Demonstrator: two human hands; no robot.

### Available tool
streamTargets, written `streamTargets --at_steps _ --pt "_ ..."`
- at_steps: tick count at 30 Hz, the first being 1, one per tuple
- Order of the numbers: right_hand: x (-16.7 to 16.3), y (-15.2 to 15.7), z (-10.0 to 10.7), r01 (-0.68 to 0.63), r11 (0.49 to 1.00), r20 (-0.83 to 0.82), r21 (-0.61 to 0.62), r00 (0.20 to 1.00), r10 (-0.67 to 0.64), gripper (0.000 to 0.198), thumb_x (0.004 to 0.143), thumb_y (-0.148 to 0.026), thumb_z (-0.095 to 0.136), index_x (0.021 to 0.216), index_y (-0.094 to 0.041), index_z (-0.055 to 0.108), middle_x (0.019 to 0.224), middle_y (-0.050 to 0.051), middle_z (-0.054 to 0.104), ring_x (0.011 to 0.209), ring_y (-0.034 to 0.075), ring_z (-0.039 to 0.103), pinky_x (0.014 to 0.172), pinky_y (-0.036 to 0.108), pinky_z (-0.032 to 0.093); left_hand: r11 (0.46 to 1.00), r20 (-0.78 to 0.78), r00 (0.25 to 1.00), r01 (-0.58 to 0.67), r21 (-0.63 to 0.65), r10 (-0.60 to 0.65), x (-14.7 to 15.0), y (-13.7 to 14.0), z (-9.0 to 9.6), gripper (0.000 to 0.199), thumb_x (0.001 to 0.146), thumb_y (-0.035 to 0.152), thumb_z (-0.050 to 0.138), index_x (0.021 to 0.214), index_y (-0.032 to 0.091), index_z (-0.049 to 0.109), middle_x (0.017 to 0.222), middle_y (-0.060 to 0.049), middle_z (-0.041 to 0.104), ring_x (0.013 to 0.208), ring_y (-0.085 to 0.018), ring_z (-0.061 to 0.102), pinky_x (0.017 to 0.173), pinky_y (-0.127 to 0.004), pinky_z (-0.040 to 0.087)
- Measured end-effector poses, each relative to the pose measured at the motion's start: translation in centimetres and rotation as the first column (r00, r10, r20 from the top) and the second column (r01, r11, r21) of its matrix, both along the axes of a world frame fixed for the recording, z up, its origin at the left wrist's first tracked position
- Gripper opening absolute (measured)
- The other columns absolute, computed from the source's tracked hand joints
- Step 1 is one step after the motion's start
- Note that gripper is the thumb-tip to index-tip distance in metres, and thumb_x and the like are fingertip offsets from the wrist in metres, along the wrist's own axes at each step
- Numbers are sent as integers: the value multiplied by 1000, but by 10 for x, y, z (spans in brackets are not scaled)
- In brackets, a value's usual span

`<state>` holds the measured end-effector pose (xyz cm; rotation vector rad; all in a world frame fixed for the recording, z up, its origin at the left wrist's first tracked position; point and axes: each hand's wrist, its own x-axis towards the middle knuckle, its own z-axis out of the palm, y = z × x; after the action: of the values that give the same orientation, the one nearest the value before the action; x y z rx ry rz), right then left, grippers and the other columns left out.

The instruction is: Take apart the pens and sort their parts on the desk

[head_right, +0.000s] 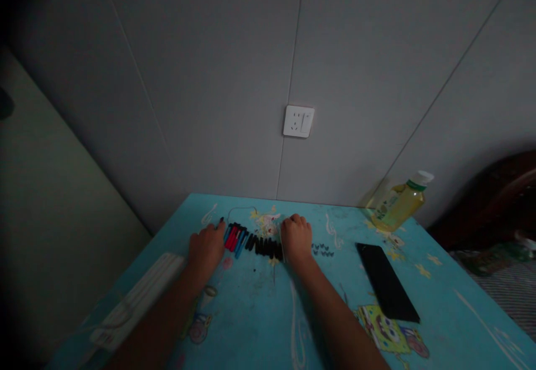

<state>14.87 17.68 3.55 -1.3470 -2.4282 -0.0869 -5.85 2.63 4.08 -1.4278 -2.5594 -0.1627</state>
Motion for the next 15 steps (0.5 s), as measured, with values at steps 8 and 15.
streamTargets --at_steps 8,15 --pt "22 39 6 -76 992 38 -102 996 80 27 91 -28 56 113 -20 69 105 9 67 100 20 60 90 27 39 1000 11 1000 8 11 -8 -1 0 -4 38 93 15 34 125 17 55 100 -15 62 90 -27 62 79 -41 43" --pt "7 38 2 -87 985 58 -147 994 96 24 91 -32 55 104 -22 73 106 10 69 102 22 61 90 31 40 1000 41 999 -6 -30 7 4 4 1 35 93 17 35 119 17 59 103 -16 60 91 -28 61 79 -41 42"
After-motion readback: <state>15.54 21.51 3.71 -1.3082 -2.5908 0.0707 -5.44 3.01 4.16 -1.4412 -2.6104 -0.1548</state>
